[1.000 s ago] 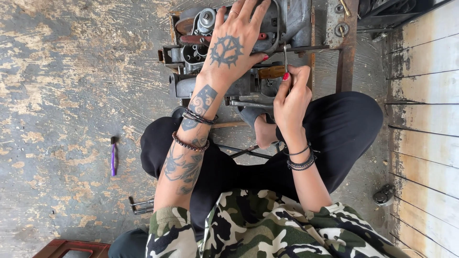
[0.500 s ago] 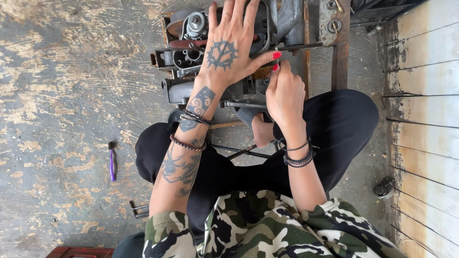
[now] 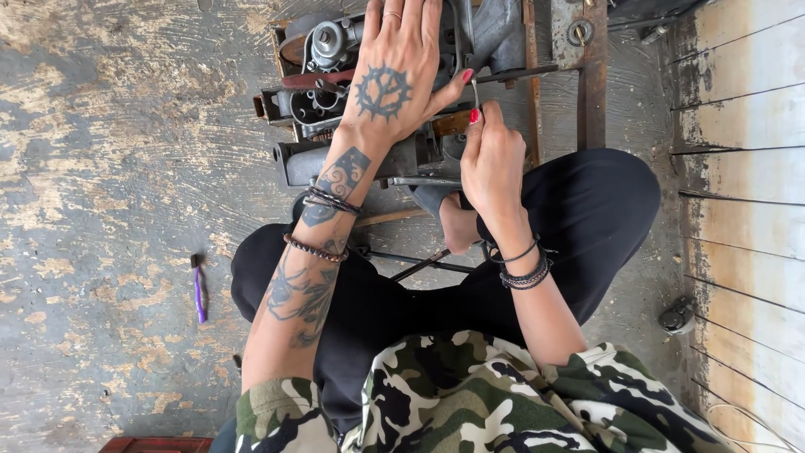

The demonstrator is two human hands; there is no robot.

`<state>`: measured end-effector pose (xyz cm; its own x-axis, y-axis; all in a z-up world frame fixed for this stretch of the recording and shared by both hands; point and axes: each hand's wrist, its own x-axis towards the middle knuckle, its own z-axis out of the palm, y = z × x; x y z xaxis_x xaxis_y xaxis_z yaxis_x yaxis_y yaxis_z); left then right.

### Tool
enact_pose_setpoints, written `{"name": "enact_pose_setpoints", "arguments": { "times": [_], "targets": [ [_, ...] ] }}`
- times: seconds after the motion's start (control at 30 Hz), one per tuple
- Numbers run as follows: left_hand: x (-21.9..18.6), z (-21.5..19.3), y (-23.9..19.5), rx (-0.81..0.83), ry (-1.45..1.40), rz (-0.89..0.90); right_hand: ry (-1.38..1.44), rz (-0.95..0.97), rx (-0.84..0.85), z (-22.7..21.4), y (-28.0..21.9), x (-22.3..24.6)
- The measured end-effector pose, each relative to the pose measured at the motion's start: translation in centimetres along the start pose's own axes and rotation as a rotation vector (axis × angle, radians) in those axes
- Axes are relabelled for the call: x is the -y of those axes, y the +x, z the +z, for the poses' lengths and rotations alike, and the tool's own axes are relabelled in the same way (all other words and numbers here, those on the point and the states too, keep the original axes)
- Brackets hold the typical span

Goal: Repairing and cleaning motorcycle engine components using various tools

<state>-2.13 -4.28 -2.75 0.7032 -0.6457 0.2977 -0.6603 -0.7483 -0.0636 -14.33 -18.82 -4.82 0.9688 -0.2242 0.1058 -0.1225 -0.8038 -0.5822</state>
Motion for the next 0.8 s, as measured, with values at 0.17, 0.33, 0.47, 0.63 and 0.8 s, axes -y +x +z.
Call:
{"name": "enact_pose_setpoints", "arguments": {
  "times": [0.17, 0.33, 0.47, 0.63, 0.8],
  "targets": [
    [0.1, 0.4, 0.0, -0.082, -0.017, 0.011, 0.025, -0.031, -0.028, 0.7, -0.1, -0.7],
    [0.1, 0.6, 0.3, -0.074, -0.024, 0.006, 0.011, -0.062, -0.02, 0.6, 0.1, -0.9],
    [0.5, 1.6, 0.0, -0.057, 0.014, 0.008, -0.082, -0.023, 0.186, -1.6, 0.9, 0.0],
    [0.4, 2.2, 0.1, -0.021, -0.061, -0.029, 0.161, 0.143, 0.298, -1.7, 1.8, 0.9],
    [0.5, 1.8, 0.0, 0.047, -0.121, -0.066, 0.303, 0.176, 0.126, 0.6, 1.7, 1.0]
  ]
}}
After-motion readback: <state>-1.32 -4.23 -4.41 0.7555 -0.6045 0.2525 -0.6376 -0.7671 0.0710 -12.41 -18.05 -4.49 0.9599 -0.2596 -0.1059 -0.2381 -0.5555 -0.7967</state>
